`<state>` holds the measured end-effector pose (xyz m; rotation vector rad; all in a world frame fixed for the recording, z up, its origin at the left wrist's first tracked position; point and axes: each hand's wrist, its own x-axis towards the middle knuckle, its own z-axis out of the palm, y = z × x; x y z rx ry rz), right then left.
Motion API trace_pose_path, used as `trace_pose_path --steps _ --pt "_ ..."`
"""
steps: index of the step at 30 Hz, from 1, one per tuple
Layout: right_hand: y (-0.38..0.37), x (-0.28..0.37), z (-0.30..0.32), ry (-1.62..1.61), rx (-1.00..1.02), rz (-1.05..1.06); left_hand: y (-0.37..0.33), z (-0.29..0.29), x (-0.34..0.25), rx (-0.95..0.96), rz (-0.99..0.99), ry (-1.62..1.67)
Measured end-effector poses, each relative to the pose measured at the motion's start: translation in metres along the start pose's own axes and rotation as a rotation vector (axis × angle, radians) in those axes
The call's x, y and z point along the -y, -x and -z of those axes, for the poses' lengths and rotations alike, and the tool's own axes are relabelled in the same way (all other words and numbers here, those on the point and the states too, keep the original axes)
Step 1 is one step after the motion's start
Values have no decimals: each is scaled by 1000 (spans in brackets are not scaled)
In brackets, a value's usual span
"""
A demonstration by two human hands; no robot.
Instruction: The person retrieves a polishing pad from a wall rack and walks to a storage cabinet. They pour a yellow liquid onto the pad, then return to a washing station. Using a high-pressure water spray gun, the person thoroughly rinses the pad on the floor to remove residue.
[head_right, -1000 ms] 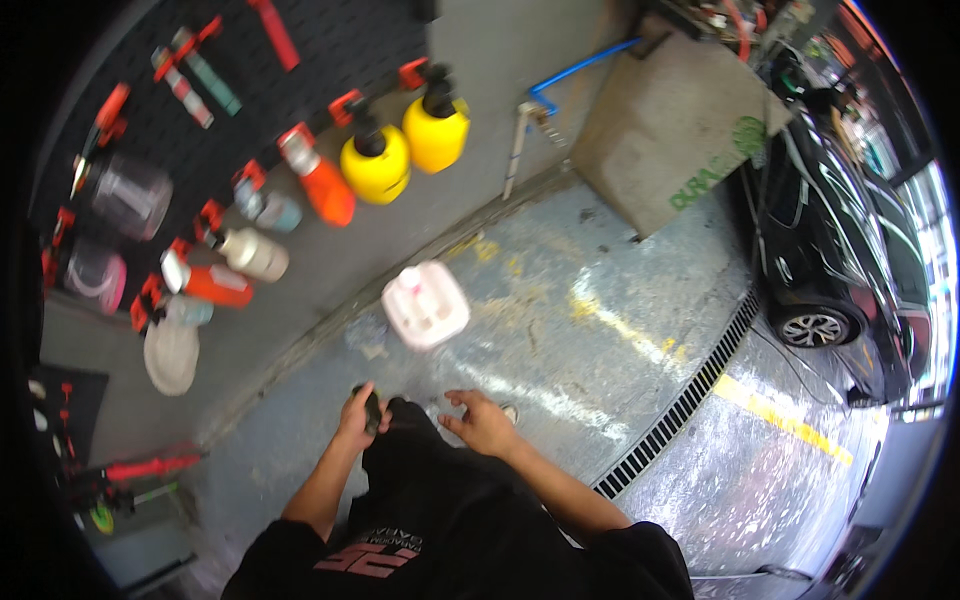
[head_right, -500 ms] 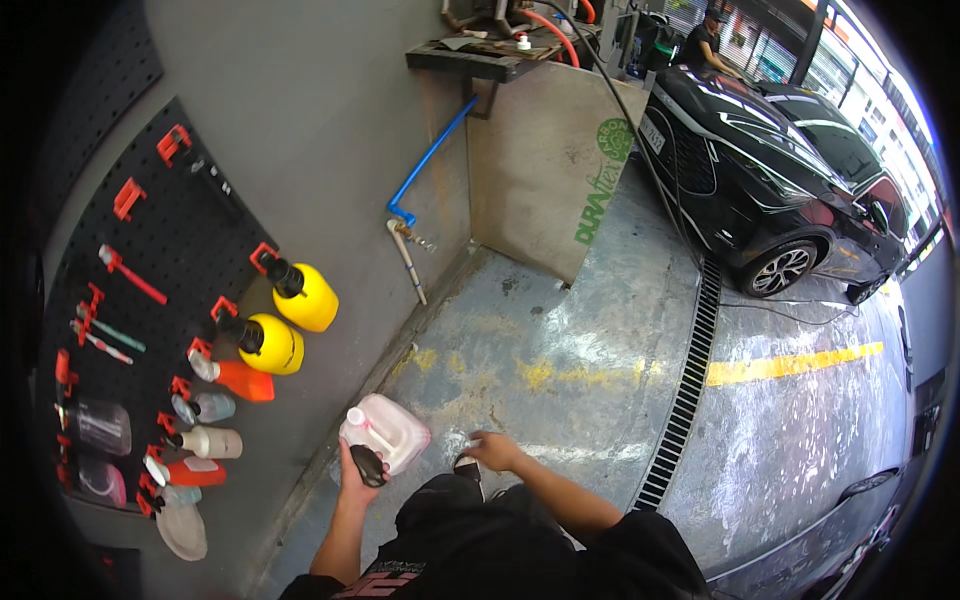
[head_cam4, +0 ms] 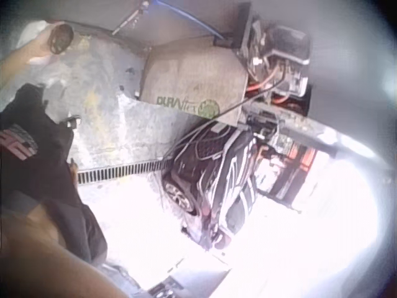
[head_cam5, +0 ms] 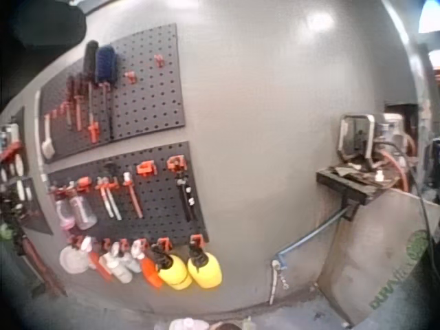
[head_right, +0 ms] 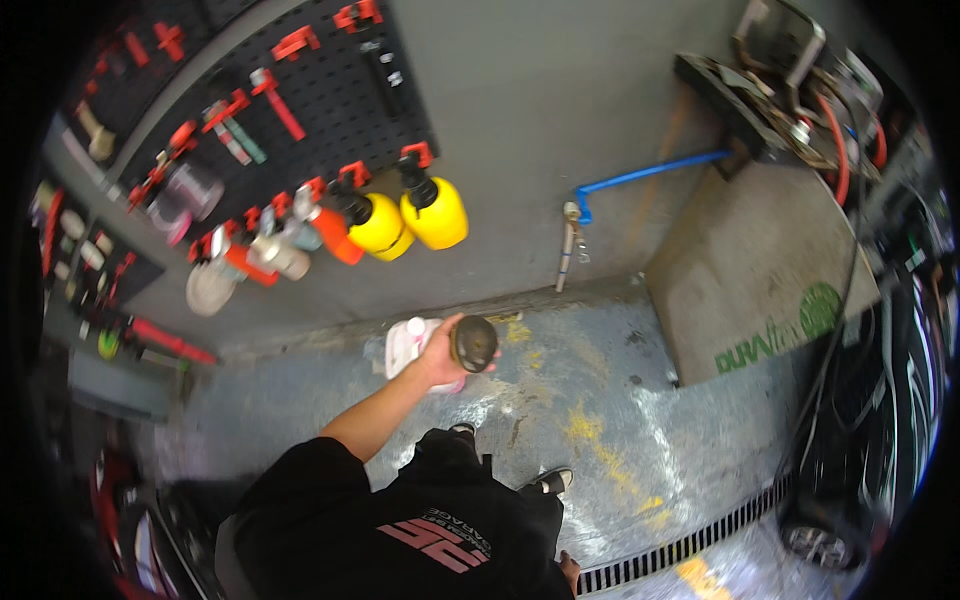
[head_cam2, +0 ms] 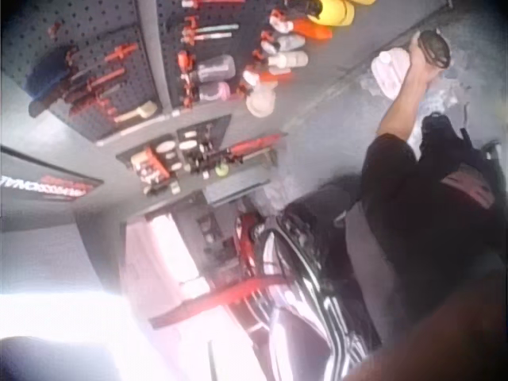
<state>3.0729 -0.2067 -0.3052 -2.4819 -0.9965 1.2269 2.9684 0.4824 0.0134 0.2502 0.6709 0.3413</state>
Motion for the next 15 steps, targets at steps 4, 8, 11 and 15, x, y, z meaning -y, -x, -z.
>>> trace_pose_path --steps 4,8,11,15 --pt "-82 14 158 -896 85 -630 28 -46 65 55 -59 128" --pt "-165 -20 306 -753 -17 -582 71 -57 104 33 -147 83" --pt "-240 -24 385 -845 -255 -528 96 -69 105 -103 -249 15" --pt "-278 58 424 -778 -56 -212 165 -57 112 -22 -540 277"
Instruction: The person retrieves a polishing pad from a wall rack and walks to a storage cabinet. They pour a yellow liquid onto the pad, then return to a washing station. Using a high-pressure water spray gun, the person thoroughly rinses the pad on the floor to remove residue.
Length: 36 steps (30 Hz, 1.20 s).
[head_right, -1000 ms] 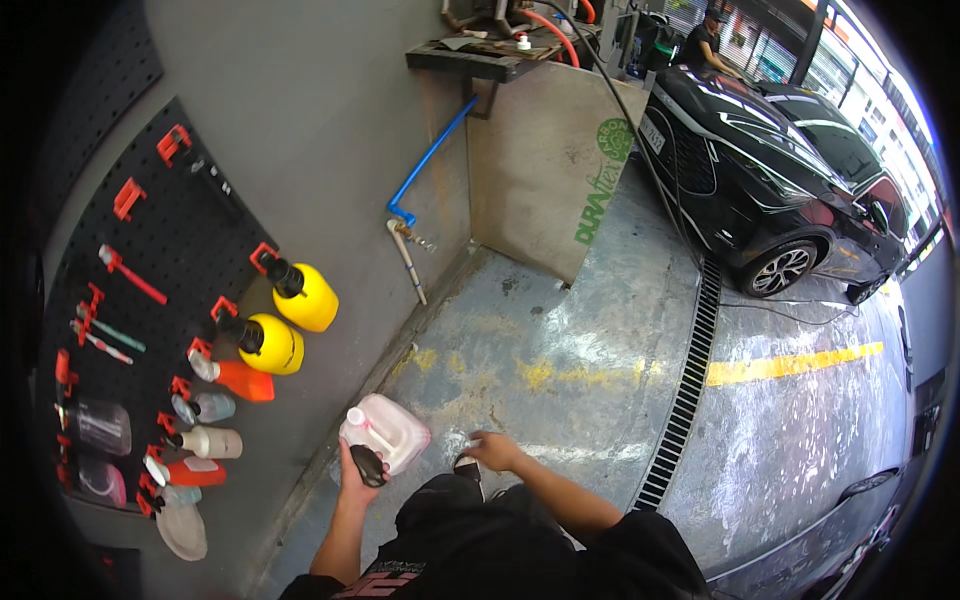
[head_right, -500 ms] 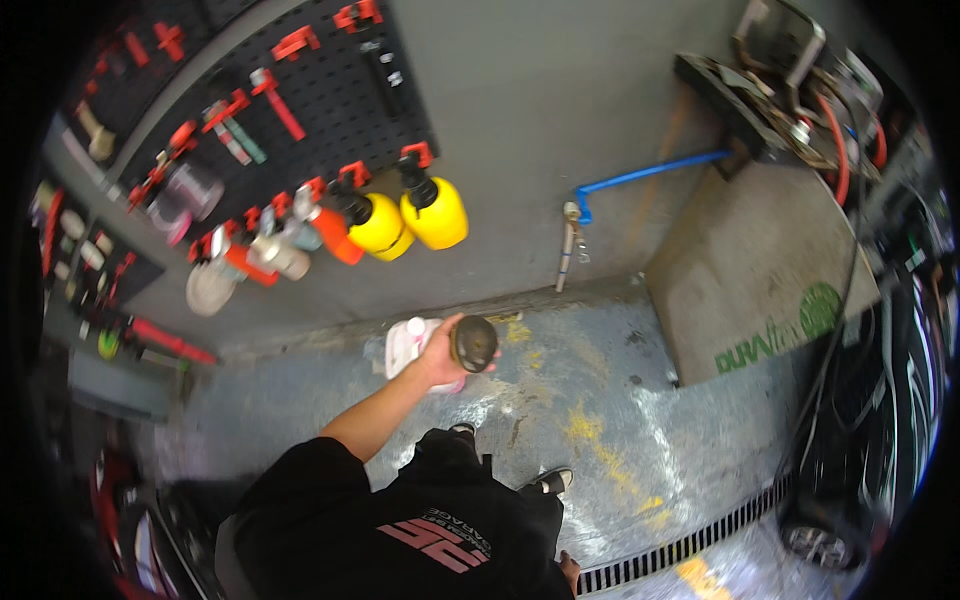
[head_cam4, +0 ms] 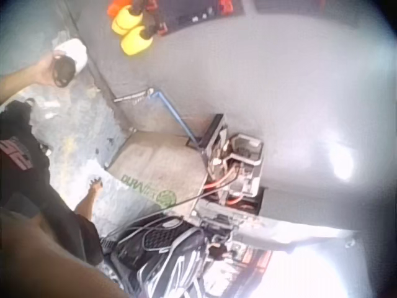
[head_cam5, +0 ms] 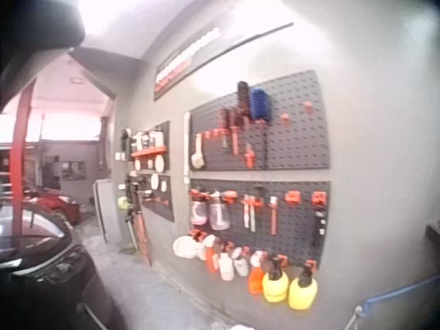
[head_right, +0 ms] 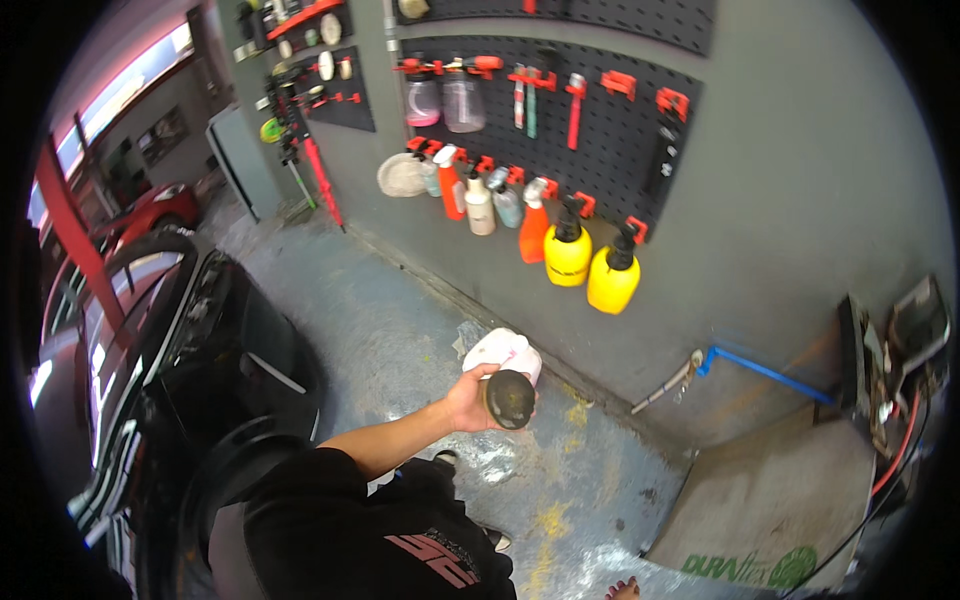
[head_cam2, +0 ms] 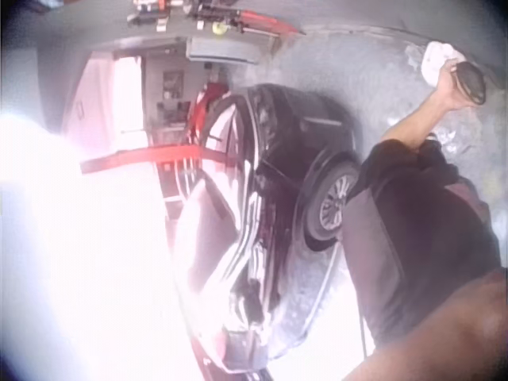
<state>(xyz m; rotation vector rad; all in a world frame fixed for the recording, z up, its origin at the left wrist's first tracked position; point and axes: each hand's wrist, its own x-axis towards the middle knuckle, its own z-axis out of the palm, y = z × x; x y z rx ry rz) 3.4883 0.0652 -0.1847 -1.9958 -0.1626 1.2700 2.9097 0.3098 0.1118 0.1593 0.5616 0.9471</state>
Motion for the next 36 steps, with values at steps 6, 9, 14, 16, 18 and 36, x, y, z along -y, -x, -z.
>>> trace_pose_path --steps 6,9,14,16,18,36 --pt "-54 -19 -145 250 250 88 61 22 -66 143 -350 205" --pt "5 -25 -261 431 491 174 122 61 -109 94 -417 254" --pt "56 -31 -410 711 732 229 188 147 -197 15 -520 264" --pt "73 -32 -476 777 782 231 211 178 -235 -26 -593 250" --pt "78 -27 -519 818 793 230 231 198 -274 -60 -664 247" --pt "174 99 -1119 2187 1258 1578 303 423 -706 -277 -1199 445"
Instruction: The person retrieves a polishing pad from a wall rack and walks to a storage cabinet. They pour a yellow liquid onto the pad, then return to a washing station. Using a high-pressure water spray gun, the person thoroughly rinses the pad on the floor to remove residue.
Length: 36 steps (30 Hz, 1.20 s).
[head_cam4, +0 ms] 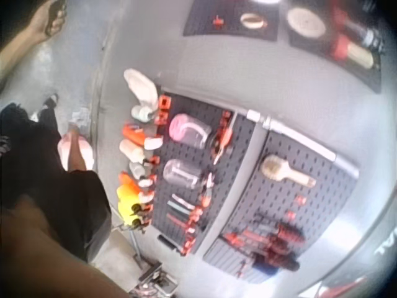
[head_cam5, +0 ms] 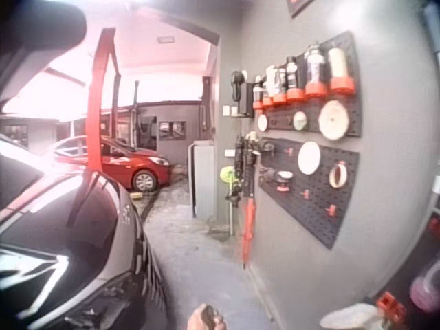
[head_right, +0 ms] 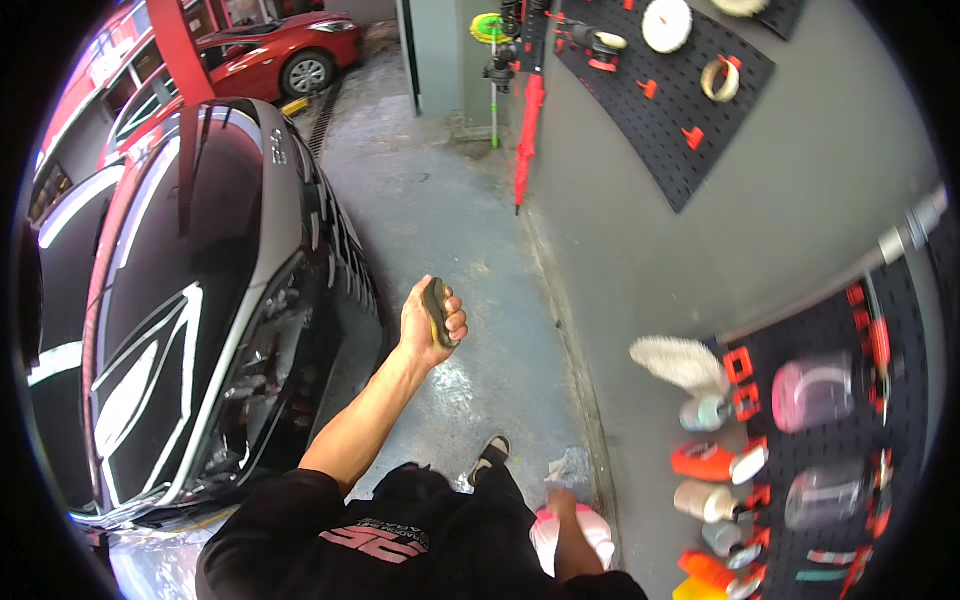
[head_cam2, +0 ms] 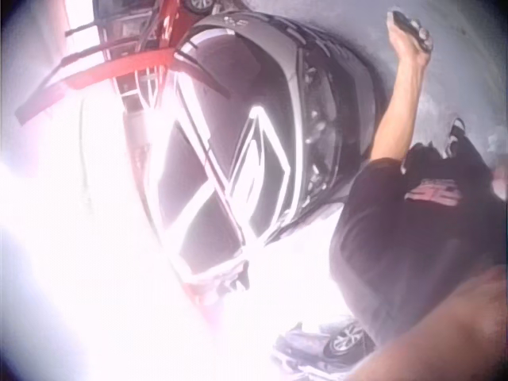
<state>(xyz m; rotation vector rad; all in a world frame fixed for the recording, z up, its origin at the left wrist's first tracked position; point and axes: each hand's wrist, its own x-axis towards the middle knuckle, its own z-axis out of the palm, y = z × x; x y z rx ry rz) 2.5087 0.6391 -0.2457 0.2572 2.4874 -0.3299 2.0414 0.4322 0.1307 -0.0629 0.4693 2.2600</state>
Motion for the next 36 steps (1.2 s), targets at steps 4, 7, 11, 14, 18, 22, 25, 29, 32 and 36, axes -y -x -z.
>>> trace_pose_path --steps 4,7,11,14,18,22,25,29,32,36 --pt "-206 -13 236 -1195 -485 -387 -68 -27 -59 -117 -20 -14" --pt "-295 21 429 -1334 -534 -52 -107 -41 -112 -113 -73 -9" --pt "-418 45 543 -1208 -453 37 -203 -2 -192 -32 -107 99" --pt "-477 15 524 -932 -332 -33 -273 13 -238 -93 -121 112" --pt "-524 -62 462 -264 109 -21 -361 0 -325 -6 -120 96" --pt "-550 -25 503 -118 161 356 -453 13 -406 -137 -126 -186" --pt "-646 -48 523 -304 -145 233 -510 28 -481 -149 -152 -183" --pt "-820 68 702 -444 -291 -15 -607 73 -560 -182 -159 -129" --pt "-949 194 893 -563 -362 275 -656 87 -622 -313 -207 -74" --pt "-993 401 1138 -609 -363 952 -706 80 -719 -422 -358 -13"
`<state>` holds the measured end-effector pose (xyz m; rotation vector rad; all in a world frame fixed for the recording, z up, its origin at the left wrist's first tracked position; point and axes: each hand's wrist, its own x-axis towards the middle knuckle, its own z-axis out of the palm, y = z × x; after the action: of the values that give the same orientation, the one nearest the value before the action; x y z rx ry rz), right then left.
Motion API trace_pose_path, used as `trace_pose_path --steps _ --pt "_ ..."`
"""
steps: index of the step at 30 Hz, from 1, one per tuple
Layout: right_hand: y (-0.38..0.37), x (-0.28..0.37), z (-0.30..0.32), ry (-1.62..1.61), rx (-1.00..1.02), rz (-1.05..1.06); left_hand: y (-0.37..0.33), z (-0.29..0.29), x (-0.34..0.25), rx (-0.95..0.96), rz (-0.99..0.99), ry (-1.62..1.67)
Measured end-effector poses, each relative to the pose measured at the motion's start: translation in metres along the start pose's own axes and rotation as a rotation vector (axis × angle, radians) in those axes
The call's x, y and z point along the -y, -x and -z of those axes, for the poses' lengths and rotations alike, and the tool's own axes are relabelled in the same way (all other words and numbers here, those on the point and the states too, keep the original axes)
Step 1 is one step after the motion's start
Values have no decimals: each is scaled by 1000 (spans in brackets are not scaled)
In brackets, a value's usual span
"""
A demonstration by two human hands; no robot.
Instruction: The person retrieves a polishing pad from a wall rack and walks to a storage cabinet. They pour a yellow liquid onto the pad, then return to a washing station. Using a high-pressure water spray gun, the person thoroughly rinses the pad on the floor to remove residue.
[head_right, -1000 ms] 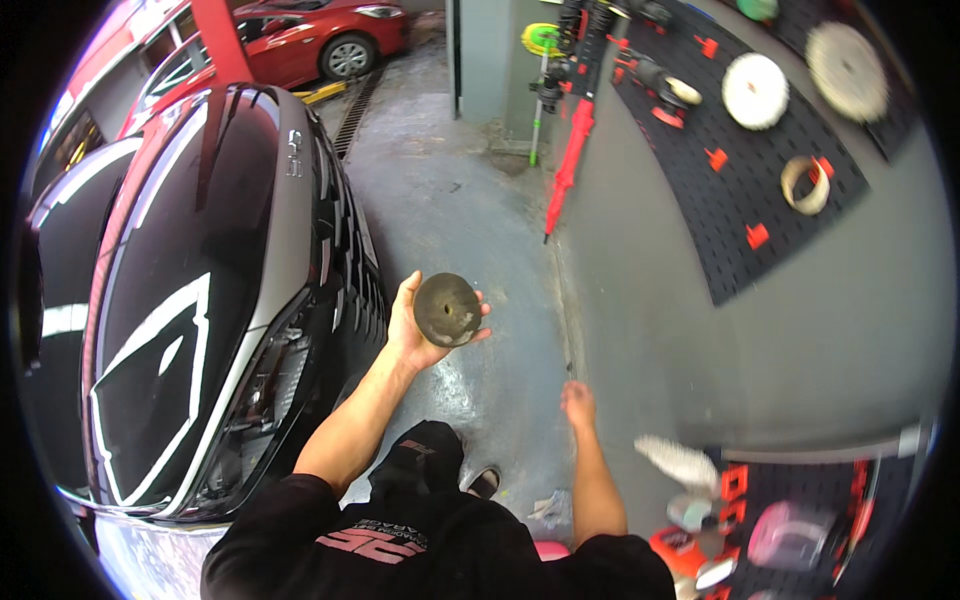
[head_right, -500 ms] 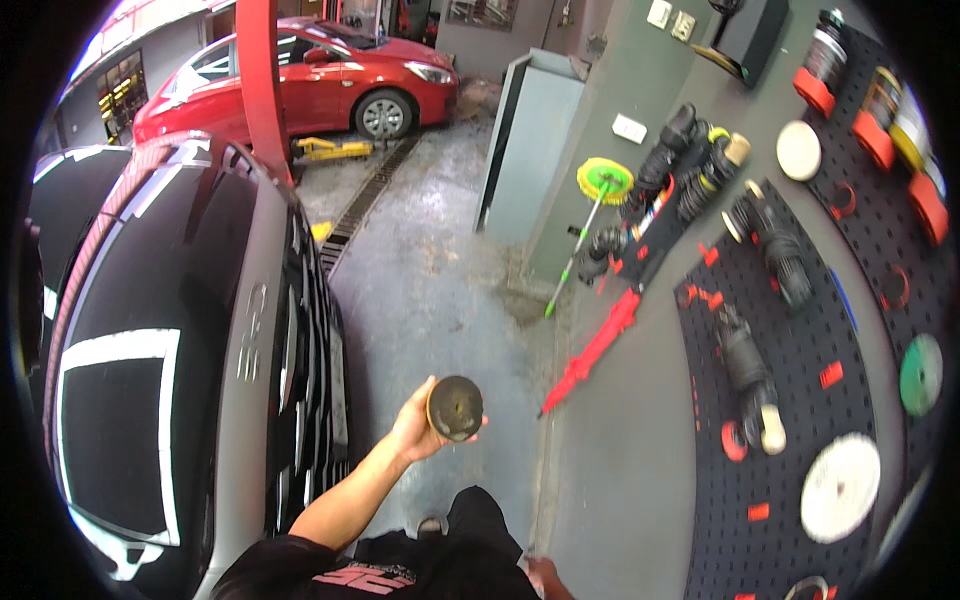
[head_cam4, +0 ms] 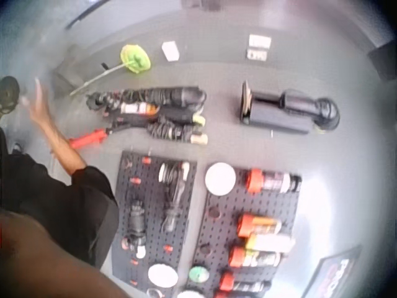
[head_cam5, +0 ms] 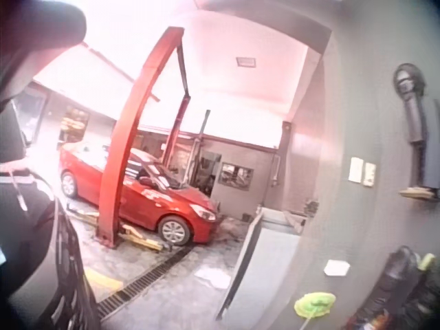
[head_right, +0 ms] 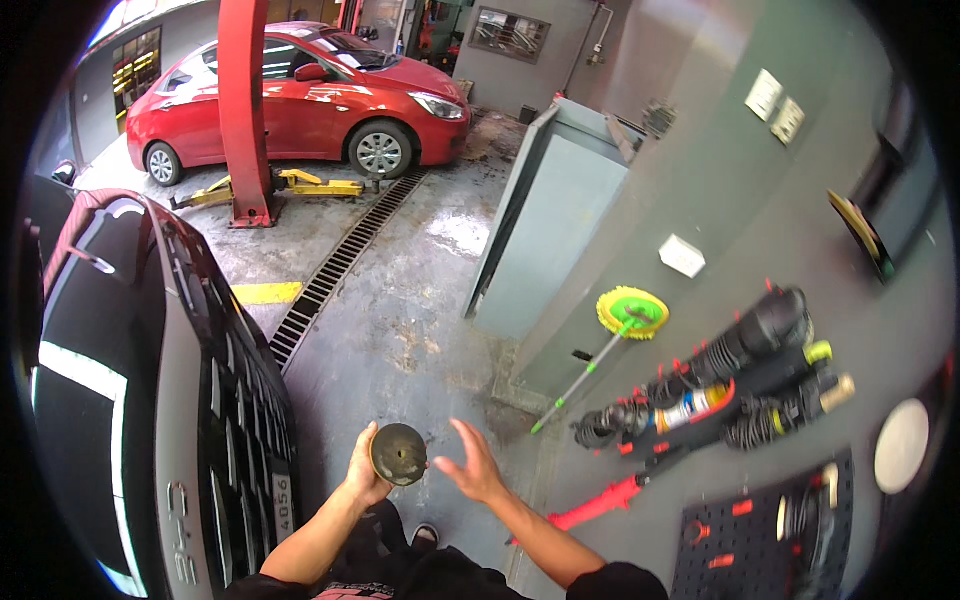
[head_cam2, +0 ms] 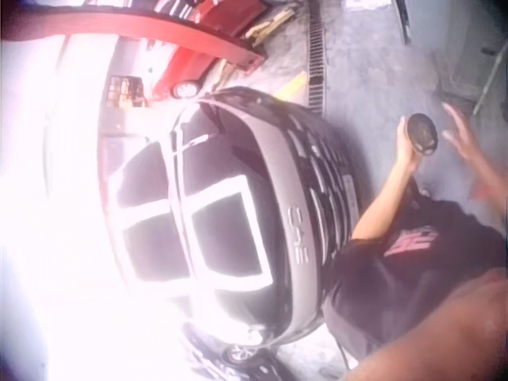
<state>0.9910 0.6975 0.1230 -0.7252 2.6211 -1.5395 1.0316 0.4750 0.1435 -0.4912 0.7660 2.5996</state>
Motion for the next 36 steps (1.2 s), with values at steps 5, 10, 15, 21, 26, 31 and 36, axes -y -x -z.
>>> trace_pose_path --steps 5,10,15,21,26,31,36 --pt "-194 34 -12 236 147 437 -144 -25 -65 -20 -254 -133" --pt "-348 -17 -3 233 12 279 -334 -11 -119 547 -198 278" --pt "-480 -37 82 344 -188 224 -408 -148 -261 340 122 -51" --pt "-631 -112 141 421 -299 194 -577 -212 -330 432 85 -213" --pt "-752 -193 176 123 -908 12 -685 -216 -417 373 129 -218" --pt "-822 -257 195 -131 -1065 -210 -761 -196 -513 294 104 -361" --pt "-869 -250 157 -163 -1224 -174 -830 -175 -601 370 220 -479"
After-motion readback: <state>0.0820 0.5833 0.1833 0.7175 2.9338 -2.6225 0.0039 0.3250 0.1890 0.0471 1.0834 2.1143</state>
